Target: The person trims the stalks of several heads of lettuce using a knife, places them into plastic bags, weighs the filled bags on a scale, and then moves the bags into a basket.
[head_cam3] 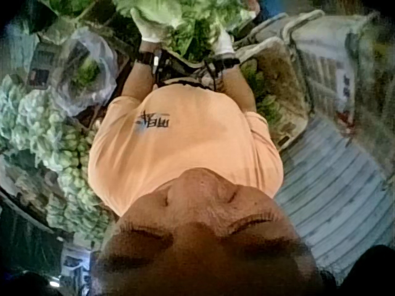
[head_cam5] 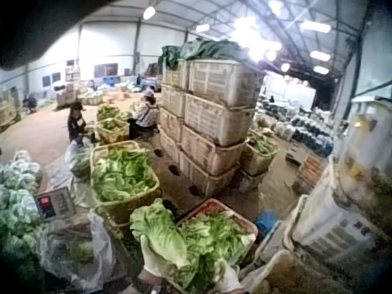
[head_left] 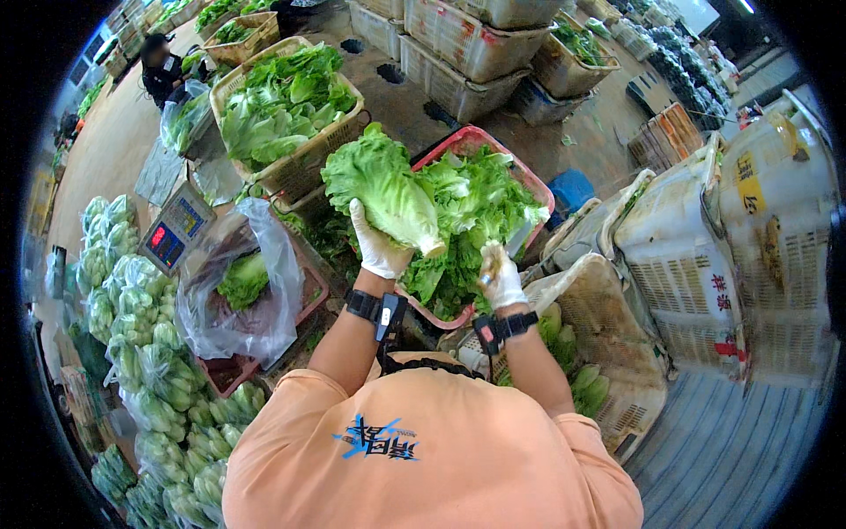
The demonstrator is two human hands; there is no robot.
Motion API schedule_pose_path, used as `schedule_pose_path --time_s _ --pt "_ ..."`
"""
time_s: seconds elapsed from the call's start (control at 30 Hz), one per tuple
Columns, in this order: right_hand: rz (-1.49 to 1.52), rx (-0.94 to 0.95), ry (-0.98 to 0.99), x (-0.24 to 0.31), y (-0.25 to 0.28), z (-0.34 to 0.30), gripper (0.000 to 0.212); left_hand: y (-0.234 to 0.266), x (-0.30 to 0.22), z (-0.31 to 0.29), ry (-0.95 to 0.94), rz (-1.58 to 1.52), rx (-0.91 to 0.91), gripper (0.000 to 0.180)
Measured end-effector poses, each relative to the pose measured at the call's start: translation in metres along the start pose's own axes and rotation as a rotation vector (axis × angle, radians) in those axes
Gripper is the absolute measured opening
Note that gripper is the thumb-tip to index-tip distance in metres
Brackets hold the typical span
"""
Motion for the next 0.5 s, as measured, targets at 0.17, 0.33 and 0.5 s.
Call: schedule_pose_path --time_s 0.17,0.33,0.5 --pt "-0.412 0.153 0.348 0.02 -0.066 -0.061 0.032 0.031 0.017 0.004 0.082 0.066 -0.059 0.068" --pt "-1.337 0.33 1.143 0.026 -0.158 -0.115 0.031 0.046 0.033 0.0 0.069 0.342 -0.057 0.062" --pt "-1.22 0.345 1.325 0.035 -0.157 -0.119 0.022 0.013 0.025 -0.005 0.06 0.289 0.027 0.095"
Point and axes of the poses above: each hand's wrist, its own z-axis towards the middle knuckle, its own y-axis out of the back of the hand, x = y × z, the point moved 9 cm from there along z, towards the middle knuckle, and after that the axes turned 11 degrees about z, right-handed, at the moved point
